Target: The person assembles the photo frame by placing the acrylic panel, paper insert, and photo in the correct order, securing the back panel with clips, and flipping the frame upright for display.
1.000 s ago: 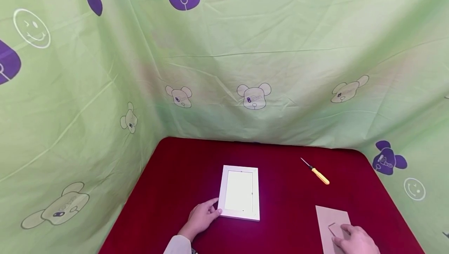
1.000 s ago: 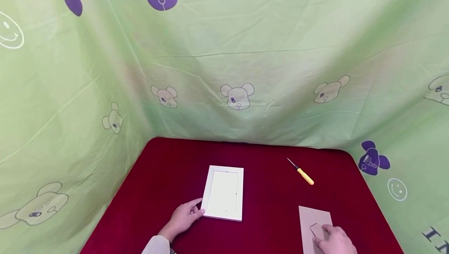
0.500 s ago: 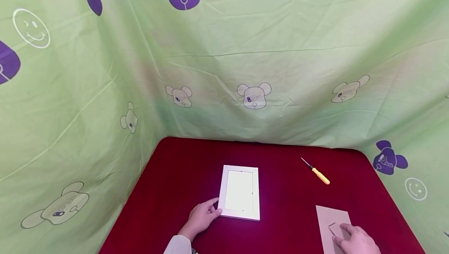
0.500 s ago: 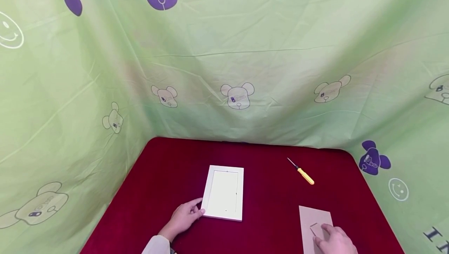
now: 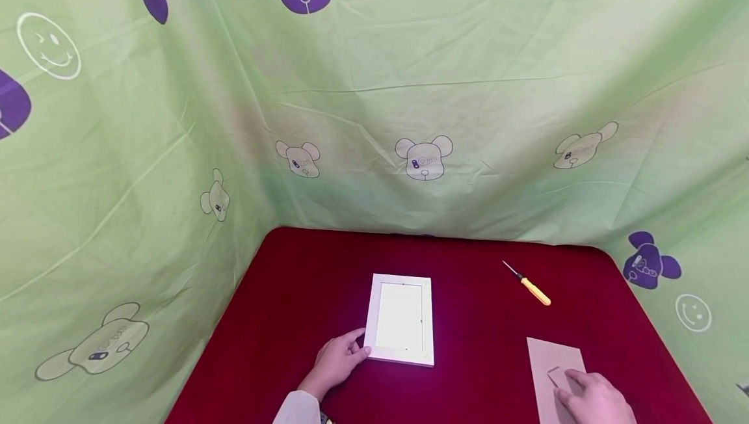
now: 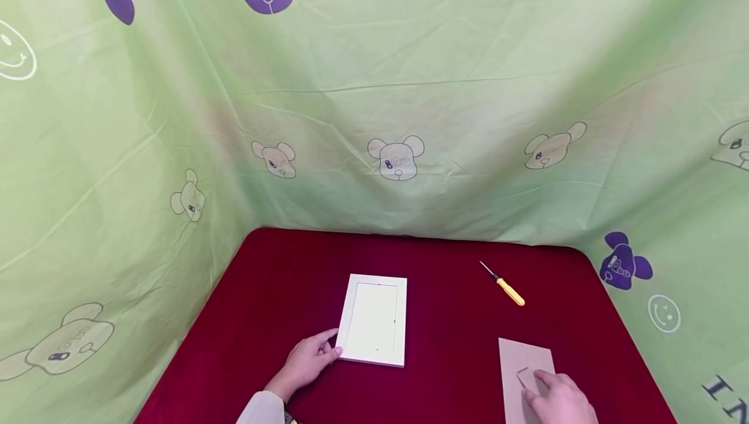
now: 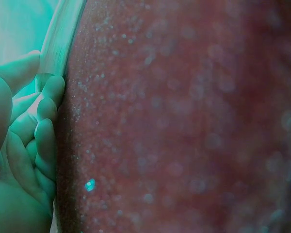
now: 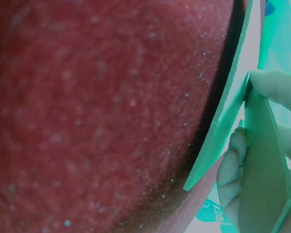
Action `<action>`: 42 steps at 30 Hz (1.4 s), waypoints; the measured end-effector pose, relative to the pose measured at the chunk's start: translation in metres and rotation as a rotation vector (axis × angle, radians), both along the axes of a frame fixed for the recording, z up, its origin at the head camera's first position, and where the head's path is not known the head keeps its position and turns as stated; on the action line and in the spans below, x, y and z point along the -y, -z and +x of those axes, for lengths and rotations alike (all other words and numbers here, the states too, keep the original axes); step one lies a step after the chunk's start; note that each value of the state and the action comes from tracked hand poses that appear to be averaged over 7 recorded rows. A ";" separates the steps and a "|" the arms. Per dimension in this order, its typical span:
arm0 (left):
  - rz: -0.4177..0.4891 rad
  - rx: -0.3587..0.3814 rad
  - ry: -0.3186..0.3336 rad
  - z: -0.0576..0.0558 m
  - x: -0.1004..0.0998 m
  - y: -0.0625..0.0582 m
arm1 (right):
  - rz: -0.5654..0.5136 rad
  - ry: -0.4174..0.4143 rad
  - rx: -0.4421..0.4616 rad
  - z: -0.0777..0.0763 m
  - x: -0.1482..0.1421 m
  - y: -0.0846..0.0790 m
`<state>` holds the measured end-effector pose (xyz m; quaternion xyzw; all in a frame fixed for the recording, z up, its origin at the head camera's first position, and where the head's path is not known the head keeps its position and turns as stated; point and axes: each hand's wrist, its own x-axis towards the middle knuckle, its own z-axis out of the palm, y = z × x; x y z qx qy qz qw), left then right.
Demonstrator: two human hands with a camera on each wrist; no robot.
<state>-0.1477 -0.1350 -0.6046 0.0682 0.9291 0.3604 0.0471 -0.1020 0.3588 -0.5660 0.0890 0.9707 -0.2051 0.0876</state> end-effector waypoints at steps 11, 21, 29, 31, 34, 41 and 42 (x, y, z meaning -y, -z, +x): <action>-0.008 0.003 0.004 0.000 -0.002 0.000 | 0.027 -0.063 -0.025 0.001 0.009 -0.010; 0.001 0.012 -0.001 0.002 -0.003 -0.004 | 0.031 -0.077 -0.093 -0.001 0.029 -0.015; 0.015 0.009 0.005 0.000 -0.001 -0.002 | 0.032 -0.103 -0.209 -0.001 0.048 -0.018; 0.012 0.009 0.008 0.000 -0.001 -0.002 | 0.032 -0.106 -0.214 -0.003 0.052 -0.019; 0.011 0.009 0.009 0.000 -0.001 -0.003 | 0.026 -0.111 -0.218 -0.006 0.057 -0.021; 0.013 0.006 0.007 -0.001 -0.001 -0.005 | 0.026 -0.139 -0.252 -0.011 0.069 -0.024; 0.014 0.006 0.007 -0.001 -0.001 -0.005 | 0.025 -0.140 -0.249 -0.012 0.071 -0.025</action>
